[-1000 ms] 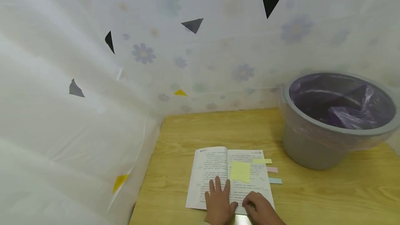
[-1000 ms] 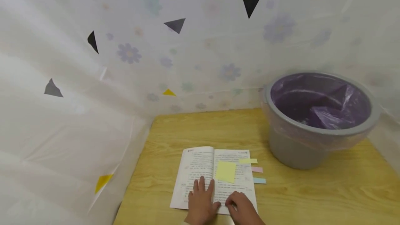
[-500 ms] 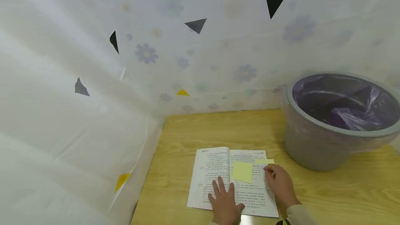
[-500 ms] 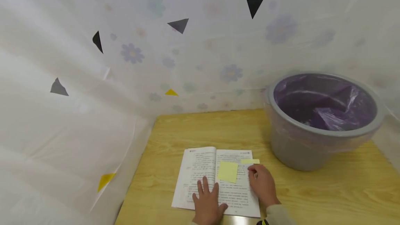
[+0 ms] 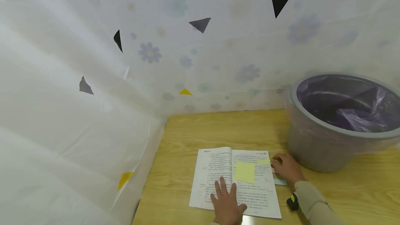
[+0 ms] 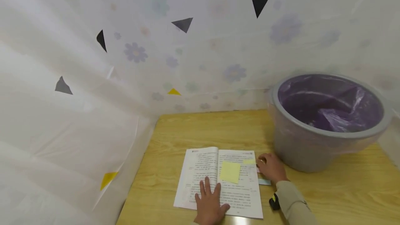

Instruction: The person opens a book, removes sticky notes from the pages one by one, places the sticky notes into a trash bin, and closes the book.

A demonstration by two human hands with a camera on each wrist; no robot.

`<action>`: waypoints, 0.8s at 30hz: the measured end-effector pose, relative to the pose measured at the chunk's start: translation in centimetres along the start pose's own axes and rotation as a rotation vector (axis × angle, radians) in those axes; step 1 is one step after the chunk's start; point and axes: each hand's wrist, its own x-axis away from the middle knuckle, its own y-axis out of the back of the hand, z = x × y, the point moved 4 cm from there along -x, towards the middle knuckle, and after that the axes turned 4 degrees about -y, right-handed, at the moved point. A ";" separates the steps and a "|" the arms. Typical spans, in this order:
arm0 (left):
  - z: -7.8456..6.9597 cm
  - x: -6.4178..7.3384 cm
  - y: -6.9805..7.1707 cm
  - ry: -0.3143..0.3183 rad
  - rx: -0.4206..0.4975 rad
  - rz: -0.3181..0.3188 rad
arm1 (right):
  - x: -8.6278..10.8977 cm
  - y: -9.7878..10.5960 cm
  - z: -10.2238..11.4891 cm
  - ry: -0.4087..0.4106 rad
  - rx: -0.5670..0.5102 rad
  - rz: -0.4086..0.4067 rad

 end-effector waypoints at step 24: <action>0.0 -0.1 0.4 0.001 0.032 0.021 | 0.2 0.4 -1.0 -0.219 -0.248 0.124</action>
